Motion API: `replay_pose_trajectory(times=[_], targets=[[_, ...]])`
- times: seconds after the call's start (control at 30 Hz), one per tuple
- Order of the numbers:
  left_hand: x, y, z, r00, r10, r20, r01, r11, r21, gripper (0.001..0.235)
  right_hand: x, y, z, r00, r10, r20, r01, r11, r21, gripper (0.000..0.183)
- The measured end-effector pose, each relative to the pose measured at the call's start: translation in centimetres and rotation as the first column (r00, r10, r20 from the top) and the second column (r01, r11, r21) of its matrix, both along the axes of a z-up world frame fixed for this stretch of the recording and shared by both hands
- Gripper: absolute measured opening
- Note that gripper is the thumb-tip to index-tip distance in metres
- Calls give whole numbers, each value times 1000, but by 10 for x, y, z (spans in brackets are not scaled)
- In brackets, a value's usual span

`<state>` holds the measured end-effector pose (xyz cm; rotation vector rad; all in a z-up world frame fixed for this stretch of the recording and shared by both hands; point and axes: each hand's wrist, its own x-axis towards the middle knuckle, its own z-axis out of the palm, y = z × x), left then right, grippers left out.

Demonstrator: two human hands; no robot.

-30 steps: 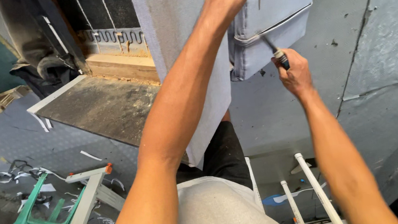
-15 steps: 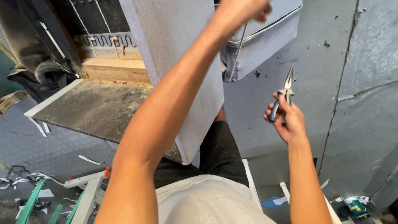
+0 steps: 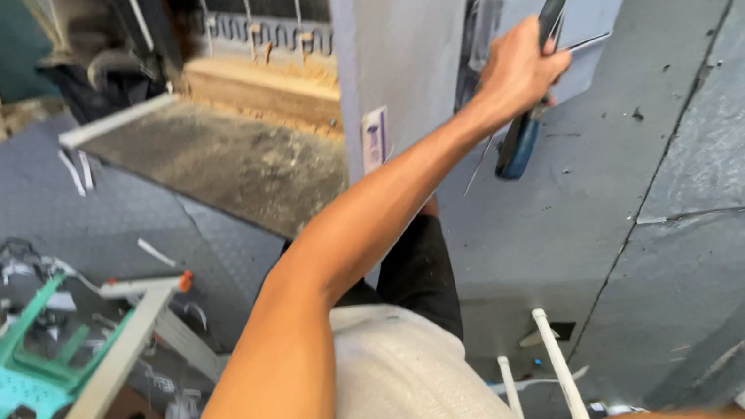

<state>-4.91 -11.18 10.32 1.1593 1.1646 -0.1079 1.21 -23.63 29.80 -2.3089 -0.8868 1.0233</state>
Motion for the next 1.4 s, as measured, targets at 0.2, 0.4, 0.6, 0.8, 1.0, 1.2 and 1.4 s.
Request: replay_pose_trajectory(times=[0.2, 0.4, 0.6, 0.8, 1.0, 1.2, 1.4], targets=[[6, -3, -22, 996, 75, 43, -71, 994, -88, 25, -10, -23, -32, 979, 201, 40, -199, 979, -45, 64], [11, -18, -25, 999, -38, 25, 40, 998, -50, 23, -10, -75, -38, 968, 251, 15, -246, 957, -154, 68], [9, -17, -25, 999, -16, 31, 18, 997, -77, 25, -2, -115, -56, 971, 222, -85, -237, 939, -249, 73], [12, -13, -31, 998, -2, 67, 2, 1000, -11, 23, 9, -149, -72, 985, 53, -162, -117, 904, -412, 78], [14, -11, -29, 997, -3, 76, 4, 1000, -10, 27, -3, -168, -101, 957, -157, -244, 1, 841, -541, 83], [7, -11, -16, 1000, 7, 19, -7, 1000, -16, 24, -18, -177, -134, 917, -262, -302, 34, 803, -594, 88], [0, 4, -11, 997, 4, -74, 2, 997, 80, 27, 10, -169, -137, 911, -293, -290, 97, 836, -540, 93]])
